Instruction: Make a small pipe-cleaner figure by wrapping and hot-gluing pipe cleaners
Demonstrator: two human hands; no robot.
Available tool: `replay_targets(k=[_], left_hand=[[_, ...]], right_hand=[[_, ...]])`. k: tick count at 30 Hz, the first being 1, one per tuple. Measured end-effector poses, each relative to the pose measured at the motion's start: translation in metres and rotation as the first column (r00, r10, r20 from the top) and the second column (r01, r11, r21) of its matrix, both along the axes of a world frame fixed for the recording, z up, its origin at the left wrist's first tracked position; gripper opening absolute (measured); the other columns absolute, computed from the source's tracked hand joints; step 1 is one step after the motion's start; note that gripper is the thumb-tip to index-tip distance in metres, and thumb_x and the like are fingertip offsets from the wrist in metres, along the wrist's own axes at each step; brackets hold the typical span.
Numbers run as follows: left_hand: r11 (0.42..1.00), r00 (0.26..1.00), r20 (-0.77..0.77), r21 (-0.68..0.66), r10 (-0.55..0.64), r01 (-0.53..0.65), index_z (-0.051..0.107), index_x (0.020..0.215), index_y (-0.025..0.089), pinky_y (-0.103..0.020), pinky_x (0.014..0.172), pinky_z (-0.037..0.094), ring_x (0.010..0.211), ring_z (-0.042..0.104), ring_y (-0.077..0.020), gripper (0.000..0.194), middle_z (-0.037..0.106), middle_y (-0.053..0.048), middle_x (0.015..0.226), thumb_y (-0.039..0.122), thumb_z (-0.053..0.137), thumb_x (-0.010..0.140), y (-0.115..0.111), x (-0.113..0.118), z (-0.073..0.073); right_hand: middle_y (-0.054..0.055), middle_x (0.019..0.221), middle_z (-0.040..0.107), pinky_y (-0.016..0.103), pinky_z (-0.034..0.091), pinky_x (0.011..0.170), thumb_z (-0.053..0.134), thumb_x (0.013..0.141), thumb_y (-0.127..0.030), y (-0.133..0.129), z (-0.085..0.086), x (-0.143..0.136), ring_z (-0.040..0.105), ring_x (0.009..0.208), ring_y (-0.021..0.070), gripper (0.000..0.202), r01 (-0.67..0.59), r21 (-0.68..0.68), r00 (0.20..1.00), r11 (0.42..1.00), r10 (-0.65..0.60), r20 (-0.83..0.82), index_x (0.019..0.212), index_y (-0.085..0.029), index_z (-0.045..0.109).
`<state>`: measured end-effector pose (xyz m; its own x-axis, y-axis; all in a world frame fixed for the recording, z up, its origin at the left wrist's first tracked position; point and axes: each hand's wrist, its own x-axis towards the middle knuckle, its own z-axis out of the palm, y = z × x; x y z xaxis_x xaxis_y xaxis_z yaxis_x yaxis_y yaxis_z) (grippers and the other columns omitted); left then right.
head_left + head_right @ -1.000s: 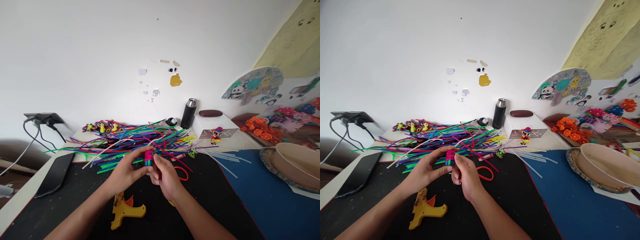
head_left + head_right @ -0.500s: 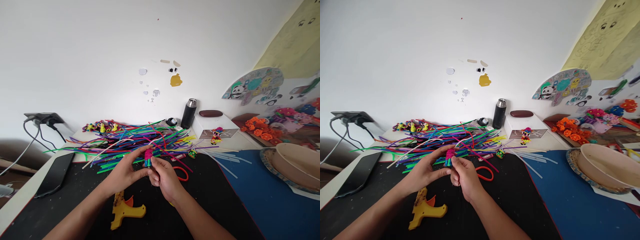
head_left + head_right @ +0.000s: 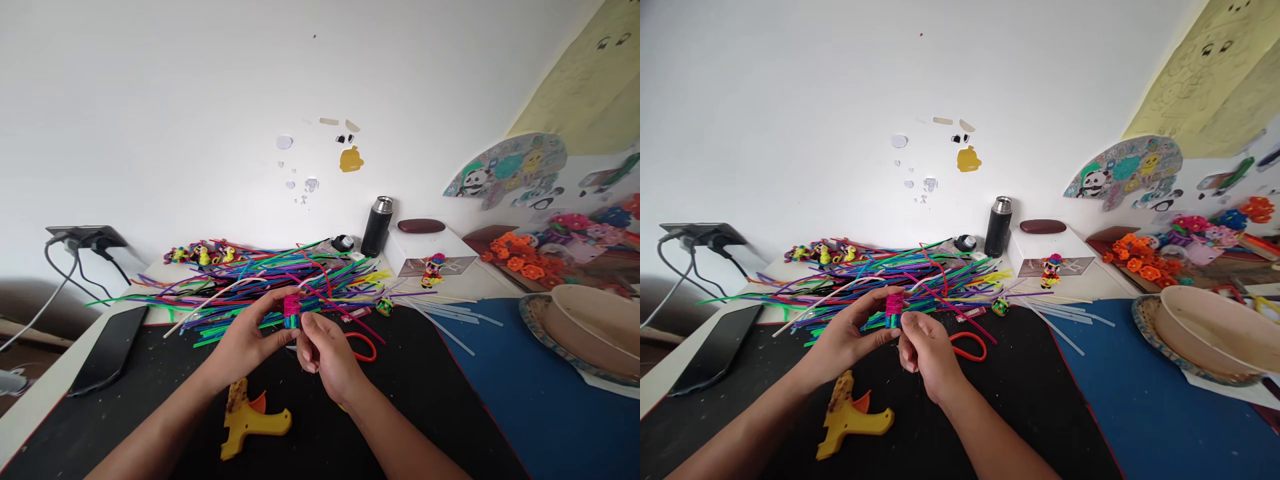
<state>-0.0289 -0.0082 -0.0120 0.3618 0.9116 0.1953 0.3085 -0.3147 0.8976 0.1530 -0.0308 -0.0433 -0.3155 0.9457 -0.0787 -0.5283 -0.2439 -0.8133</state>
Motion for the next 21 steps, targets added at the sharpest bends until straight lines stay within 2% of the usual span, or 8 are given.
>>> replay_targets(k=[3, 6, 9, 12, 17, 21], left_hand=[[0.999, 0.998, -0.053, 0.041, 0.029, -0.027, 0.062, 0.148, 0.028, -0.050, 0.116, 0.052, 0.136, 0.066, -0.0349, 0.056, 0.066, -0.013, 0.154, 0.036, 0.077, 0.095, -0.0010, 0.0010, -0.0005], [0.998, 0.997, -0.064, 0.064, 0.032, -0.028, 0.062, 0.150, 0.031, -0.049, 0.118, 0.051, 0.140, 0.062, -0.0352, 0.057, 0.063, -0.011, 0.157, 0.033, 0.076, 0.095, -0.0017, 0.0024, 0.0007], [0.999, 1.000, -0.026, 0.036, 0.001, 0.000, 0.056, 0.156, 0.034, -0.049, 0.122, 0.047, 0.146, 0.058, -0.0352, 0.067, 0.057, -0.010, 0.163, 0.034, 0.080, 0.093, -0.0004, 0.0028, 0.0026], [0.998, 0.997, 0.062, -0.035, -0.051, 0.053, 0.054, 0.156, 0.033, -0.047, 0.119, 0.050, 0.141, 0.060, -0.0342, 0.073, 0.057, -0.012, 0.162, 0.037, 0.084, 0.090, 0.0026, 0.0015, 0.0029], [0.996, 0.991, 0.126, -0.065, -0.053, 0.062, 0.063, 0.143, 0.028, -0.046, 0.112, 0.054, 0.127, 0.068, -0.0322, 0.061, 0.070, -0.013, 0.141, 0.040, 0.086, 0.089, 0.0042, -0.0001, 0.0011], [1.000, 0.998, 0.063, 0.006, 0.001, -0.002, 0.065, 0.140, 0.027, -0.047, 0.113, 0.053, 0.131, 0.065, -0.0345, 0.054, 0.070, -0.013, 0.142, 0.039, 0.083, 0.090, 0.0006, 0.0007, 0.0018]], right_hand=[[-0.009, 0.050, 0.045, 0.025, 0.019, 0.044, 0.081, 0.085, -0.069, -0.0007, 0.0006, -0.0006, 0.032, 0.040, 0.0067, 0.054, -0.013, -0.002, 0.999, 1.000, 0.014, 0.033, 0.079, -0.020, 0.059], [-0.010, 0.048, 0.043, 0.026, 0.019, 0.044, 0.082, 0.083, -0.069, -0.0009, 0.0005, -0.0009, 0.032, 0.039, 0.0065, 0.055, -0.008, 0.000, 0.999, 1.000, 0.008, 0.048, 0.075, -0.020, 0.059], [-0.010, 0.046, 0.042, 0.026, 0.019, 0.044, 0.081, 0.084, -0.069, -0.0005, 0.0003, -0.0010, 0.031, 0.038, 0.0061, 0.056, -0.018, 0.003, 0.999, 1.000, 0.017, 0.030, 0.072, -0.020, 0.058], [-0.010, 0.046, 0.041, 0.026, 0.018, 0.044, 0.082, 0.083, -0.069, -0.0001, 0.0006, -0.0009, 0.030, 0.039, 0.0058, 0.058, -0.033, -0.014, 0.999, 0.999, 0.033, -0.007, 0.069, -0.020, 0.055], [-0.010, 0.046, 0.039, 0.026, 0.017, 0.044, 0.083, 0.084, -0.068, -0.0001, 0.0014, 0.0000, 0.027, 0.039, 0.0055, 0.061, -0.046, -0.031, 0.998, 0.998, 0.044, -0.051, 0.065, -0.022, 0.049], [-0.010, 0.046, 0.042, 0.027, 0.017, 0.044, 0.081, 0.086, -0.067, -0.0005, -0.0005, 0.0001, 0.029, 0.038, 0.0057, 0.057, -0.063, -0.035, 0.997, 0.997, 0.061, -0.055, 0.068, -0.021, 0.053]])
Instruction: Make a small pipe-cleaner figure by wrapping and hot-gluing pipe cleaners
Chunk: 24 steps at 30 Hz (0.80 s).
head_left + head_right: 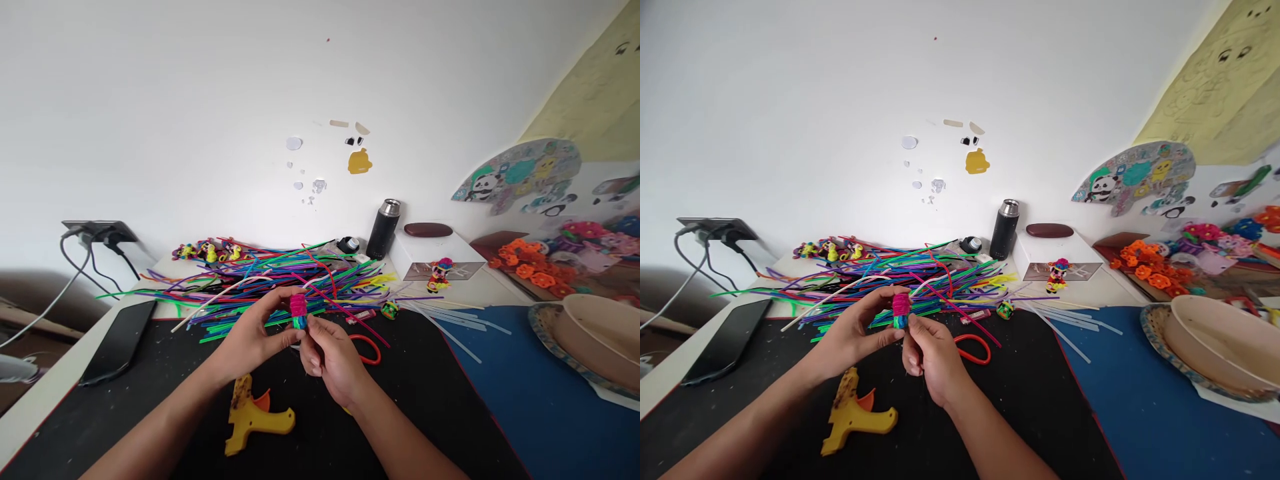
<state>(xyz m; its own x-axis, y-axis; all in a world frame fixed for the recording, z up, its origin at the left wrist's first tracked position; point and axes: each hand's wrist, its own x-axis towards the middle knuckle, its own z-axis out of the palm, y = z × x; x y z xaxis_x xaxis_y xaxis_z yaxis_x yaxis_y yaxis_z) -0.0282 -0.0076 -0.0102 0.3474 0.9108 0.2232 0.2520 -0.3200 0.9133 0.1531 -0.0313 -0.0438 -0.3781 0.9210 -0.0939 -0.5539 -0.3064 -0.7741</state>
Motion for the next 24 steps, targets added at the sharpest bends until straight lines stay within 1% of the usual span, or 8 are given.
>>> replay_targets(k=[3, 5, 8, 12, 15, 17, 20, 24], left_hand=[[0.998, 0.998, -0.054, 0.058, 0.024, -0.021, 0.065, 0.141, 0.027, -0.048, 0.114, 0.052, 0.133, 0.065, -0.0344, 0.053, 0.068, -0.013, 0.145, 0.036, 0.080, 0.091, -0.0016, 0.0004, 0.0007], [0.997, 0.997, -0.077, 0.068, 0.030, -0.025, 0.065, 0.140, 0.026, -0.047, 0.113, 0.053, 0.130, 0.066, -0.0338, 0.052, 0.069, -0.012, 0.142, 0.035, 0.080, 0.091, -0.0018, 0.0005, 0.0012], [0.999, 0.996, -0.082, 0.046, 0.021, -0.018, 0.064, 0.140, 0.026, -0.046, 0.112, 0.053, 0.129, 0.067, -0.0332, 0.052, 0.070, -0.012, 0.141, 0.033, 0.079, 0.092, -0.0018, 0.0012, 0.0021], [0.999, 0.998, -0.055, 0.012, -0.044, 0.044, 0.056, 0.146, 0.027, -0.046, 0.118, 0.049, 0.137, 0.063, -0.0318, 0.053, 0.067, -0.012, 0.147, 0.031, 0.073, 0.096, -0.0024, 0.0038, 0.0034], [0.997, 0.996, -0.052, -0.005, -0.073, 0.073, 0.055, 0.146, 0.027, -0.046, 0.119, 0.048, 0.140, 0.060, -0.0317, 0.050, 0.066, -0.013, 0.146, 0.032, 0.070, 0.099, -0.0027, 0.0054, 0.0049], [0.996, 0.995, -0.058, -0.009, -0.085, 0.085, 0.054, 0.146, 0.027, -0.045, 0.119, 0.048, 0.140, 0.060, -0.0319, 0.050, 0.066, -0.013, 0.147, 0.034, 0.070, 0.099, -0.0028, 0.0053, 0.0062], [0.994, 0.991, -0.086, -0.006, -0.105, 0.105, 0.052, 0.150, 0.029, -0.045, 0.118, 0.048, 0.140, 0.060, -0.0322, 0.055, 0.064, -0.012, 0.149, 0.037, 0.071, 0.099, -0.0025, 0.0037, 0.0079], [0.997, 0.986, -0.152, 0.026, -0.066, 0.071, 0.054, 0.150, 0.029, -0.046, 0.117, 0.049, 0.136, 0.063, -0.0315, 0.056, 0.065, -0.011, 0.149, 0.037, 0.073, 0.098, -0.0009, 0.0009, 0.0081]], right_hand=[[-0.009, 0.047, 0.045, 0.027, 0.016, 0.044, 0.081, 0.086, -0.066, 0.0000, -0.0015, -0.0007, 0.029, 0.038, 0.0057, 0.054, -0.011, -0.006, 1.000, 1.000, 0.011, -0.008, 0.071, -0.020, 0.057], [-0.009, 0.047, 0.045, 0.027, 0.016, 0.044, 0.082, 0.086, -0.065, 0.0002, -0.0023, -0.0011, 0.029, 0.039, 0.0059, 0.053, -0.009, -0.011, 1.000, 1.000, 0.009, -0.010, 0.073, -0.019, 0.058], [-0.010, 0.047, 0.044, 0.027, 0.017, 0.044, 0.082, 0.086, -0.064, 0.0010, -0.0032, -0.0008, 0.029, 0.039, 0.0060, 0.053, 0.006, -0.017, 1.000, 1.000, -0.006, -0.003, 0.072, -0.020, 0.056], [-0.010, 0.048, 0.042, 0.027, 0.017, 0.045, 0.082, 0.085, -0.067, 0.0021, -0.0034, 0.0007, 0.029, 0.040, 0.0055, 0.058, 0.025, -0.016, 1.000, 1.000, -0.025, 0.005, 0.068, -0.021, 0.050], [-0.010, 0.048, 0.041, 0.026, 0.017, 0.045, 0.083, 0.084, -0.067, 0.0025, -0.0026, 0.0015, 0.029, 0.040, 0.0054, 0.060, 0.039, -0.014, 0.999, 0.999, -0.039, 0.019, 0.067, -0.022, 0.048], [-0.011, 0.048, 0.040, 0.026, 0.017, 0.045, 0.084, 0.084, -0.066, 0.0028, -0.0023, 0.0017, 0.029, 0.040, 0.0055, 0.059, 0.051, -0.011, 0.998, 0.999, -0.051, 0.040, 0.067, -0.021, 0.049], [-0.011, 0.048, 0.038, 0.025, 0.017, 0.045, 0.085, 0.084, -0.063, 0.0033, -0.0030, 0.0016, 0.029, 0.041, 0.0055, 0.056, 0.075, -0.005, 0.995, 0.997, -0.074, 0.071, 0.069, -0.021, 0.051], [-0.011, 0.049, 0.039, 0.025, 0.017, 0.044, 0.084, 0.085, -0.063, 0.0043, -0.0039, 0.0019, 0.028, 0.041, 0.0054, 0.053, 0.077, 0.016, 0.990, 0.997, -0.078, 0.119, 0.072, -0.020, 0.056]])
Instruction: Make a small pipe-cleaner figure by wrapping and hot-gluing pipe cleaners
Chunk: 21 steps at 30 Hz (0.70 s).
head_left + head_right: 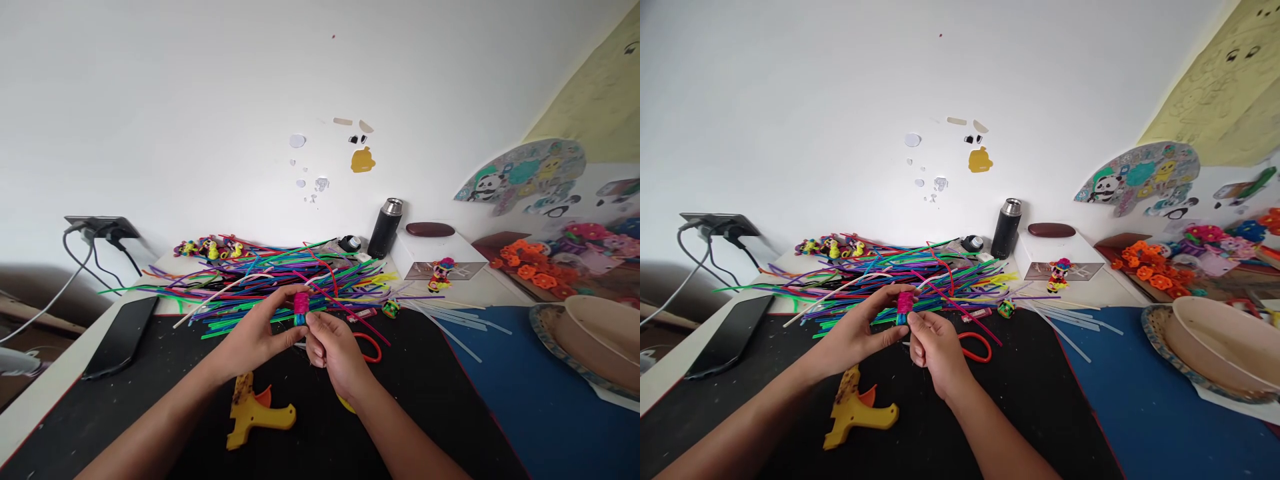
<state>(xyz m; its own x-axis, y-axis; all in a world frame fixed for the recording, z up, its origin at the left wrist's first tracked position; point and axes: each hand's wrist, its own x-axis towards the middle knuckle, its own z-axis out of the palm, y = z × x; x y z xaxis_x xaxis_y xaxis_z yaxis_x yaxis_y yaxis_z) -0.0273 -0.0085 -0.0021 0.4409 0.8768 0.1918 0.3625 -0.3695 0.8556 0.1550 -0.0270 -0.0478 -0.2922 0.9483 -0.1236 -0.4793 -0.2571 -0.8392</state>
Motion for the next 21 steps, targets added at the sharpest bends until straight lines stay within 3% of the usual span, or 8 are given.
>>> replay_targets(k=[6, 11, 15, 21], left_hand=[[0.992, 0.997, -0.066, 0.118, 0.045, -0.037, 0.057, 0.150, 0.031, -0.046, 0.117, 0.050, 0.138, 0.062, -0.0315, 0.058, 0.065, -0.009, 0.151, 0.029, 0.074, 0.094, -0.001, -0.002, 0.001], [0.992, 0.994, -0.082, 0.114, 0.067, -0.057, 0.061, 0.144, 0.030, -0.044, 0.112, 0.052, 0.131, 0.066, -0.0308, 0.054, 0.069, -0.009, 0.144, 0.024, 0.074, 0.092, -0.001, -0.003, 0.004], [0.991, 0.984, 0.124, 0.015, 0.127, -0.130, 0.064, 0.137, 0.029, -0.045, 0.113, 0.051, 0.130, 0.066, -0.0316, 0.048, 0.071, -0.009, 0.139, 0.033, 0.079, 0.091, 0.008, -0.009, 0.008], [0.976, 0.888, 0.414, -0.164, 0.200, -0.144, 0.066, 0.126, 0.027, -0.041, 0.100, 0.056, 0.124, 0.068, -0.0308, 0.048, 0.073, -0.011, 0.131, 0.043, 0.088, 0.085, 0.018, -0.019, 0.018]], right_hand=[[-0.012, 0.048, 0.038, 0.024, 0.020, 0.044, 0.083, 0.085, -0.064, 0.000, 0.000, 0.000, 0.029, 0.040, 0.0054, 0.051, 0.000, 0.024, 0.999, 1.000, -0.001, 0.048, 0.075, -0.019, 0.059], [-0.011, 0.049, 0.040, 0.024, 0.020, 0.044, 0.082, 0.087, -0.063, 0.000, -0.002, 0.000, 0.032, 0.039, 0.0057, 0.050, 0.003, 0.039, 0.998, 0.999, -0.005, 0.060, 0.077, -0.019, 0.061], [-0.011, 0.049, 0.040, 0.024, 0.020, 0.043, 0.079, 0.088, -0.065, 0.004, -0.002, 0.005, 0.031, 0.039, 0.0056, 0.050, 0.082, 0.067, 0.995, 0.994, -0.085, 0.043, 0.080, -0.017, 0.067], [-0.012, 0.047, 0.036, 0.023, 0.019, 0.043, 0.081, 0.085, -0.067, 0.007, -0.004, 0.002, 0.031, 0.038, 0.0057, 0.053, 0.188, 0.071, 0.980, 0.980, -0.192, 0.054, 0.073, -0.019, 0.063]])
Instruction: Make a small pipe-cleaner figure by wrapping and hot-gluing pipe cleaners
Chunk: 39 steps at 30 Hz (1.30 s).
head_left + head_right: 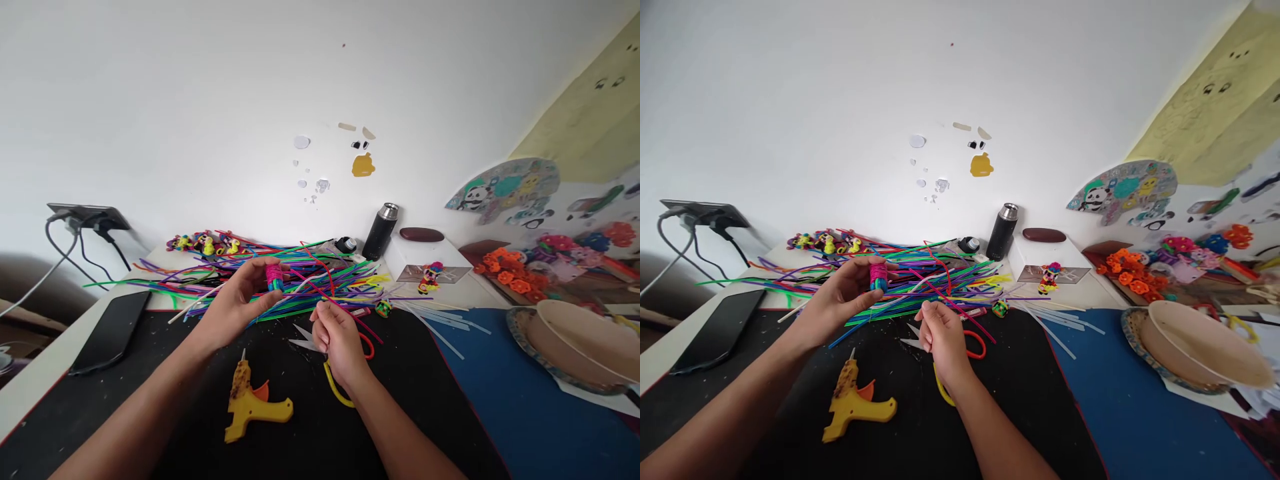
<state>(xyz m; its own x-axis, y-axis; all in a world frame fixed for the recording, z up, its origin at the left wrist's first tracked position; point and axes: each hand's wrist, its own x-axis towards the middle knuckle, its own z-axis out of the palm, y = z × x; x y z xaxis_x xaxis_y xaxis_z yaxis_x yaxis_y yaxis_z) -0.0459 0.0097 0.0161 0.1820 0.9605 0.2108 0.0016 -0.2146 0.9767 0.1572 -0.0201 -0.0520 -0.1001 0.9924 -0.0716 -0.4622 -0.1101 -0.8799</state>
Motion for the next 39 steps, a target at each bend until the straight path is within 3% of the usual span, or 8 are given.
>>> replay_targets(k=[7, 13, 16, 18, 21, 28, 33, 39], left_hand=[[0.996, 0.984, 0.152, -0.032, 0.088, -0.084, 0.068, 0.124, 0.027, -0.039, 0.094, 0.058, 0.119, 0.071, -0.0315, 0.049, 0.076, -0.009, 0.124, 0.045, 0.090, 0.084, 0.001, -0.016, 0.012], [0.978, 0.908, 0.363, -0.078, 0.210, -0.195, 0.073, 0.115, 0.026, -0.045, 0.096, 0.062, 0.108, 0.077, -0.0315, 0.047, 0.079, -0.006, 0.117, 0.046, 0.093, 0.077, 0.007, -0.031, 0.021], [0.976, 0.886, 0.411, -0.080, 0.215, -0.200, 0.073, 0.112, 0.026, -0.045, 0.092, 0.065, 0.108, 0.077, -0.0325, 0.043, 0.078, -0.006, 0.119, 0.045, 0.091, 0.078, 0.008, -0.036, 0.025], [0.975, 0.880, 0.421, -0.086, 0.221, -0.203, 0.072, 0.113, 0.025, -0.045, 0.092, 0.065, 0.106, 0.077, -0.0313, 0.042, 0.078, -0.006, 0.119, 0.045, 0.090, 0.080, 0.009, -0.039, 0.027], [0.972, 0.872, 0.429, -0.096, 0.236, -0.216, 0.071, 0.113, 0.025, -0.045, 0.092, 0.064, 0.099, 0.077, -0.0292, 0.042, 0.077, -0.006, 0.116, 0.044, 0.089, 0.080, 0.008, -0.042, 0.029], [0.970, 0.869, 0.433, -0.075, 0.240, -0.231, 0.069, 0.112, 0.025, -0.045, 0.089, 0.062, 0.092, 0.075, -0.0279, 0.044, 0.075, -0.005, 0.115, 0.047, 0.089, 0.079, 0.002, -0.046, 0.040], [0.975, 0.878, 0.424, -0.066, 0.221, -0.213, 0.070, 0.116, 0.027, -0.040, 0.085, 0.060, 0.091, 0.075, -0.0265, 0.047, 0.074, -0.004, 0.111, 0.049, 0.090, 0.080, -0.003, -0.047, 0.040], [0.987, 0.904, 0.397, -0.041, 0.158, -0.155, 0.069, 0.122, 0.028, -0.043, 0.091, 0.061, 0.096, 0.077, -0.0282, 0.048, 0.076, -0.004, 0.108, 0.049, 0.089, 0.084, -0.004, -0.049, 0.036]], right_hand=[[-0.010, 0.051, 0.041, 0.025, 0.026, 0.045, 0.072, 0.092, -0.064, -0.004, -0.005, -0.009, 0.035, 0.042, 0.0095, 0.046, -0.229, 0.015, 0.918, 0.973, 0.211, 0.337, 0.086, -0.018, 0.070], [-0.006, 0.064, 0.050, 0.025, 0.031, 0.052, 0.064, 0.098, -0.045, 0.026, 0.008, 0.013, 0.042, 0.053, 0.0124, 0.029, -0.199, 0.121, 0.728, 0.973, 0.064, 0.682, 0.088, -0.019, 0.071], [-0.003, 0.068, 0.059, 0.025, 0.038, 0.058, 0.059, 0.102, -0.036, 0.043, 0.021, 0.017, 0.053, 0.060, 0.0151, 0.024, -0.202, 0.179, 0.516, 0.963, -0.051, 0.855, 0.089, -0.019, 0.070], [0.000, 0.077, 0.070, 0.025, 0.044, 0.064, 0.053, 0.107, -0.034, 0.052, 0.031, 0.016, 0.064, 0.069, 0.0173, 0.026, -0.279, 0.156, 0.197, 0.948, -0.102, 0.975, 0.098, -0.020, 0.073], [0.003, 0.087, 0.079, 0.028, 0.046, 0.071, 0.060, 0.106, -0.031, 0.063, 0.044, 0.010, 0.072, 0.081, 0.0216, 0.020, -0.295, 0.120, 0.004, 0.948, -0.124, 0.992, 0.107, -0.022, 0.078], [0.014, 0.109, 0.083, 0.037, 0.050, 0.088, 0.063, 0.106, -0.035, 0.087, 0.058, 0.000, 0.077, 0.105, 0.0311, 0.023, -0.288, 0.021, -0.316, 0.958, -0.115, 0.942, 0.117, -0.020, 0.077], [0.017, 0.112, 0.083, 0.038, 0.052, 0.089, 0.066, 0.103, -0.037, 0.096, 0.055, -0.004, 0.077, 0.108, 0.0333, 0.026, -0.288, -0.068, -0.449, 0.955, -0.072, 0.891, 0.118, -0.017, 0.077], [0.019, 0.112, 0.082, 0.037, 0.053, 0.088, 0.061, 0.104, -0.027, 0.096, 0.047, -0.004, 0.078, 0.108, 0.0327, 0.024, -0.298, -0.122, -0.511, 0.947, -0.051, 0.858, 0.118, -0.015, 0.077]])
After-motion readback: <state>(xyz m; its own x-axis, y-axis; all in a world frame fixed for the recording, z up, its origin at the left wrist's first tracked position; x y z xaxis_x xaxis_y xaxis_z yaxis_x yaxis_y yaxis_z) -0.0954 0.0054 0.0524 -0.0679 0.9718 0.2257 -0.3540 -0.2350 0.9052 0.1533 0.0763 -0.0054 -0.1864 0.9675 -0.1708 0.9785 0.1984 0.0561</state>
